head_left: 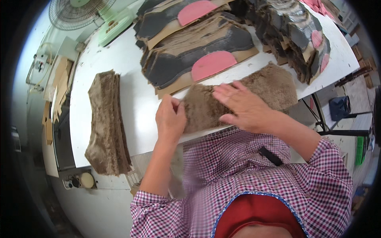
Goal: The person repeatedly picks up individual pieces of material from a stack on a table, turns them over to inspect both sides, and places them back on the stack. The person handles the materials by hand without using any tools.
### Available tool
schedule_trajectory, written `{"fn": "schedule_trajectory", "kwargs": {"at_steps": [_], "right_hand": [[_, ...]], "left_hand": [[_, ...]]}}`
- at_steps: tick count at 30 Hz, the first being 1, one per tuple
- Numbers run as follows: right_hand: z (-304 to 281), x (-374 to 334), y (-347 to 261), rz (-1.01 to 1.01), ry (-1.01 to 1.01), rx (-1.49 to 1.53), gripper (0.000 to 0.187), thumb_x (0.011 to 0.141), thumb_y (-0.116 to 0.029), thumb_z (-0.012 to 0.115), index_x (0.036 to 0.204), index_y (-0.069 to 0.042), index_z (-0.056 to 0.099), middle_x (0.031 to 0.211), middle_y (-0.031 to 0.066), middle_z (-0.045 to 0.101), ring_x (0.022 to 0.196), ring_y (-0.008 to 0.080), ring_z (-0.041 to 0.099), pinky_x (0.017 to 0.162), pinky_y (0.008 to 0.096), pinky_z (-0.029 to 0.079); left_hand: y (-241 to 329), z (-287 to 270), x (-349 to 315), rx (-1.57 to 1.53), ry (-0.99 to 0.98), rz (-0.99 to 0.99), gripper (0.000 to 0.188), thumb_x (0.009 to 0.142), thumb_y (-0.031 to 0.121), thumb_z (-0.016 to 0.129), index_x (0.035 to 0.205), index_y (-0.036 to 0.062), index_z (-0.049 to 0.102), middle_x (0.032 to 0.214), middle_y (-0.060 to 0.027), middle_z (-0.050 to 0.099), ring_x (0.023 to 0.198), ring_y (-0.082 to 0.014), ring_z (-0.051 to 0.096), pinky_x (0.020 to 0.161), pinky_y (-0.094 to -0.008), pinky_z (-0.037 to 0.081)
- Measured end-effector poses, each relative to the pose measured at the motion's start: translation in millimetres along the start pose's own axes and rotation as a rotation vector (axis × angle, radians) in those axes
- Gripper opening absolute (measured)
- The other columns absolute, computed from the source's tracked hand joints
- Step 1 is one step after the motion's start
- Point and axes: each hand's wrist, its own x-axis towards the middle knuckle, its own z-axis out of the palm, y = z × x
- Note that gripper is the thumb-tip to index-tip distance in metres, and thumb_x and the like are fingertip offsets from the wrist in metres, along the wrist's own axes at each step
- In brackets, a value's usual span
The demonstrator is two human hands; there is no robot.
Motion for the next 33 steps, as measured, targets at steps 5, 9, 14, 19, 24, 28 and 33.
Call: {"fn": "schedule_trajectory", "kwargs": {"at_steps": [5, 9, 14, 19, 24, 28, 33], "right_hand": [[22, 4, -6, -0.036, 0.033, -0.076, 0.074, 0.096, -0.051, 0.043, 0.145, 0.003, 0.033, 0.153, 0.0165, 0.03, 0.145, 0.0263, 0.02, 0.12, 0.0423, 0.01], [32, 6, -3, -0.076, 0.082, -0.062, 0.075, 0.096, -0.053, 0.039, 0.145, 0.004, 0.031, 0.153, 0.0174, 0.031, 0.145, 0.0272, 0.021, 0.12, 0.0438, 0.009], [34, 6, 1, -0.112, 0.12, 0.077, 0.068, 0.096, -0.041, 0.043, 0.144, 0.006, 0.031, 0.15, 0.0204, 0.033, 0.143, 0.0297, 0.025, 0.12, 0.0433, 0.01], [7, -20, 35, 0.12, 0.117, 0.016, 0.067, 0.095, -0.039, 0.046, 0.143, 0.006, 0.032, 0.15, 0.0216, 0.032, 0.143, 0.0291, 0.026, 0.12, 0.0404, 0.012], [-8, -60, 87, 0.281, 0.185, -0.125, 0.072, 0.094, -0.045, 0.048, 0.143, 0.006, 0.032, 0.15, 0.0231, 0.032, 0.143, 0.0309, 0.025, 0.119, 0.0402, 0.013], [-12, -54, 98, 0.464, 0.169, -0.152, 0.073, 0.095, -0.045, 0.046, 0.146, 0.004, 0.029, 0.151, 0.0236, 0.03, 0.143, 0.0317, 0.025, 0.119, 0.0411, 0.014], [-4, -64, 122, 0.452, 0.385, 0.477, 0.059, 0.101, -0.036, 0.042, 0.145, 0.003, 0.033, 0.147, 0.0183, 0.039, 0.139, 0.027, 0.033, 0.115, 0.0349, 0.02]], "left_hand": [[13, 1, -1, -0.103, 0.026, 0.02, 0.026, 0.084, -0.005, 0.059, 0.108, 0.0006, 0.05, 0.079, -0.0116, 0.057, 0.069, -0.0275, 0.058, 0.067, -0.0379, 0.049], [29, 3, -3, 0.301, 0.161, 0.292, 0.047, 0.081, -0.01, 0.055, 0.127, -0.0013, 0.046, 0.111, -0.0191, 0.055, 0.1, -0.0326, 0.059, 0.083, -0.0383, 0.05], [64, 53, -10, -0.071, -0.279, 0.313, 0.048, 0.1, 0.024, 0.044, 0.143, 0.0021, 0.038, 0.146, -0.0226, 0.038, 0.137, -0.0373, 0.034, 0.114, -0.0439, 0.028], [55, 59, -7, 0.363, -0.306, 0.511, 0.059, 0.102, 0.039, 0.03, 0.147, 0.0016, 0.029, 0.151, -0.0182, 0.032, 0.143, -0.03, 0.024, 0.119, -0.0432, 0.013], [64, 64, -10, 0.462, -0.233, 0.604, 0.059, 0.097, 0.038, 0.047, 0.143, 0.0031, 0.035, 0.137, -0.0194, 0.043, 0.133, -0.0338, 0.036, 0.117, -0.0437, 0.019], [79, 59, 0, 0.349, -0.181, 0.529, 0.049, 0.088, 0.038, 0.062, 0.12, 0.0007, 0.057, 0.105, -0.0205, 0.054, 0.107, -0.0362, 0.051, 0.098, -0.0462, 0.04], [74, 53, 12, 0.317, -0.192, 0.426, 0.047, 0.089, 0.047, 0.06, 0.093, 0.0004, 0.064, 0.089, -0.0174, 0.06, 0.085, -0.0374, 0.061, 0.073, -0.0486, 0.05]]}}
